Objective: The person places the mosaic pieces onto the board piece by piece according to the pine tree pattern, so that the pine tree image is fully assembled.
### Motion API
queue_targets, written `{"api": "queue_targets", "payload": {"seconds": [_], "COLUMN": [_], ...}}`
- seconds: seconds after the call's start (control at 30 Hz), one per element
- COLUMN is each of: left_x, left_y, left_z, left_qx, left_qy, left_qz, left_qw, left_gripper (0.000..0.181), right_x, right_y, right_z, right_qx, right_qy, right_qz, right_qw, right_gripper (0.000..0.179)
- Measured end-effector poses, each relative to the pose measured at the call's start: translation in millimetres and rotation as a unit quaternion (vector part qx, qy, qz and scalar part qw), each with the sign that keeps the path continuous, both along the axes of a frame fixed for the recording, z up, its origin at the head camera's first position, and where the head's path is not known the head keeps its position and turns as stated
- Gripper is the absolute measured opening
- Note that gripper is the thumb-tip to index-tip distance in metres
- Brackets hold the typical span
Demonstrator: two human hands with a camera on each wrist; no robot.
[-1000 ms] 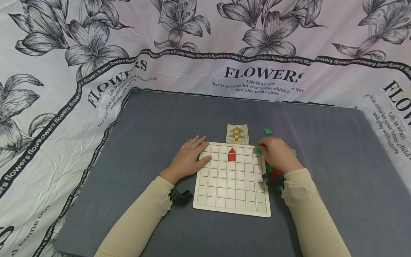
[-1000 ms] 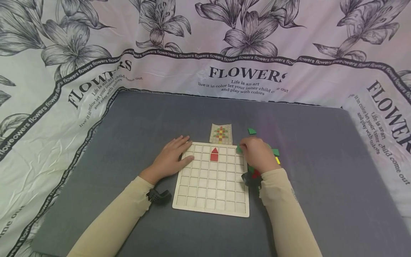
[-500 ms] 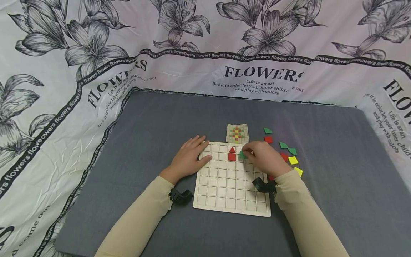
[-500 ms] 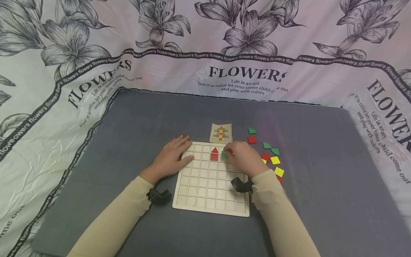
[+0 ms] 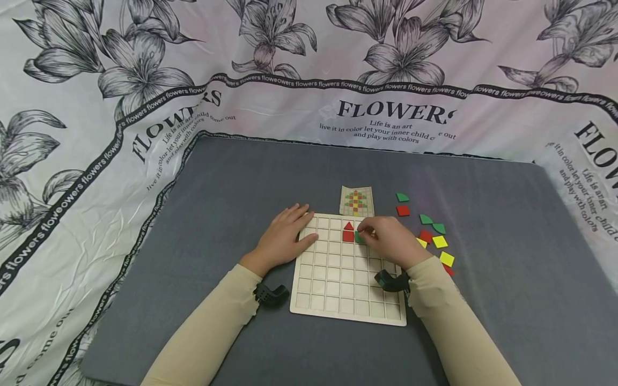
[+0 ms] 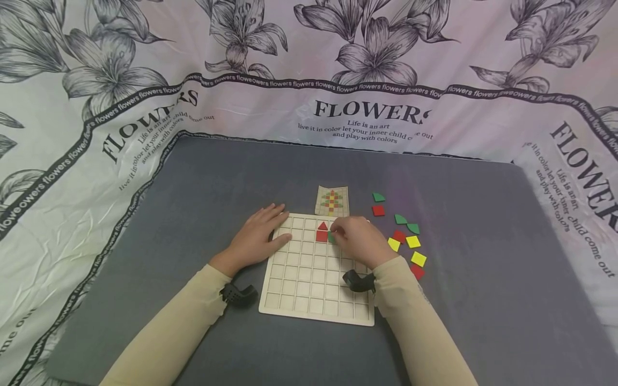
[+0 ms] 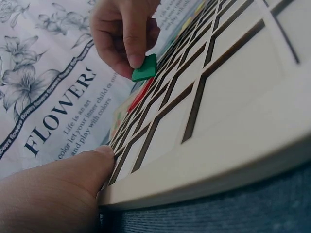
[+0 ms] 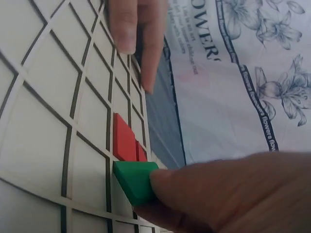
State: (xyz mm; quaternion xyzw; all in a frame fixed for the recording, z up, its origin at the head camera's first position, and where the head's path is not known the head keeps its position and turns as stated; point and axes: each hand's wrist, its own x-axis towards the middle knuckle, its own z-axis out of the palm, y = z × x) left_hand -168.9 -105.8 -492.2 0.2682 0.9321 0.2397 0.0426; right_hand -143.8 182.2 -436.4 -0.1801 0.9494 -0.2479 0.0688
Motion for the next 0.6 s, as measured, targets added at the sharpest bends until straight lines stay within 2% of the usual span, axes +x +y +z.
{"api": "queue_targets", "payload": {"seconds": [0.6], "left_x": [-0.1], "left_y": [-0.9], "left_z": [-1.2], "left_qx": [0.002], "left_qy": [0.007], "left_qz": [-0.004], "left_qw": [1.0000], "left_gripper": [0.068], "right_x": [-0.8], "right_y": [-3.2], "right_z": [-3.8], "right_qx": [0.014], "right_qy": [0.020], "right_qz": [0.005], "right_qw": [0.9997], "right_gripper": [0.012]}}
